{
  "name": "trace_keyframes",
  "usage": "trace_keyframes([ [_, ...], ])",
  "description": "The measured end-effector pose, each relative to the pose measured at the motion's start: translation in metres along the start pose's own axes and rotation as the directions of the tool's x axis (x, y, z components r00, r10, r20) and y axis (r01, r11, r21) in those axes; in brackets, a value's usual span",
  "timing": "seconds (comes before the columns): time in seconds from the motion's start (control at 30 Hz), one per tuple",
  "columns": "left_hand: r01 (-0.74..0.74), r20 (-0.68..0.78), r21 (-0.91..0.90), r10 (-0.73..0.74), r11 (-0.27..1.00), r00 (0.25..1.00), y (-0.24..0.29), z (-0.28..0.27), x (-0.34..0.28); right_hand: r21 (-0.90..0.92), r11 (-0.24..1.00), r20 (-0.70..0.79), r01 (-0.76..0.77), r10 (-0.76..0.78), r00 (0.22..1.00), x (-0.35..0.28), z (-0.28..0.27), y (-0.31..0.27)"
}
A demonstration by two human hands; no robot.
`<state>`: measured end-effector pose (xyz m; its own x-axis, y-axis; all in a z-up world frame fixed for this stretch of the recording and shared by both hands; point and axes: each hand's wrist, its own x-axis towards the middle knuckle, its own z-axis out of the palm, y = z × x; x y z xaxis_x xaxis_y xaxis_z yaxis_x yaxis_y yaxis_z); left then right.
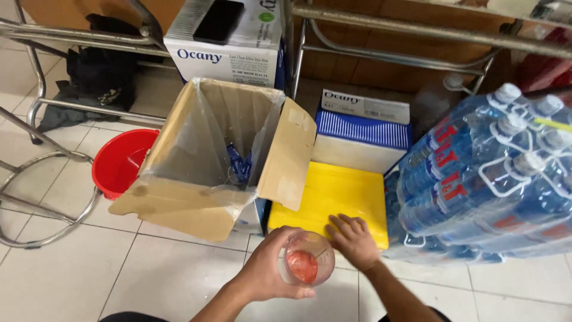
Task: The person retrieves ice from a cooler and adds it to a glass containing a pink liquid. They then pour a clear liquid from a Torani bottle into the glass. Finally, they slice a lime on a cutting board, squeeze the juice into the glass, and shake the mixture.
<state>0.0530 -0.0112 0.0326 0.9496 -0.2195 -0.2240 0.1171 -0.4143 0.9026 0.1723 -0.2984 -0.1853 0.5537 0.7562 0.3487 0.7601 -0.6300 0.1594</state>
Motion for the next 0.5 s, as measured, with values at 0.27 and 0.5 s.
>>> trace_keyframes([
  [0.27,0.102,0.042,0.020,-0.103,0.995,0.994,0.019,0.000,-0.009,0.153,0.904,0.060,-0.399,0.395,0.917,0.011,-0.030,-0.036],
  [0.5,-0.275,-0.106,-0.055,0.269,0.960,0.957,-0.016,0.008,0.008,0.054,0.900,0.241,-0.432,0.408,0.880,0.030,-0.017,-0.040],
])
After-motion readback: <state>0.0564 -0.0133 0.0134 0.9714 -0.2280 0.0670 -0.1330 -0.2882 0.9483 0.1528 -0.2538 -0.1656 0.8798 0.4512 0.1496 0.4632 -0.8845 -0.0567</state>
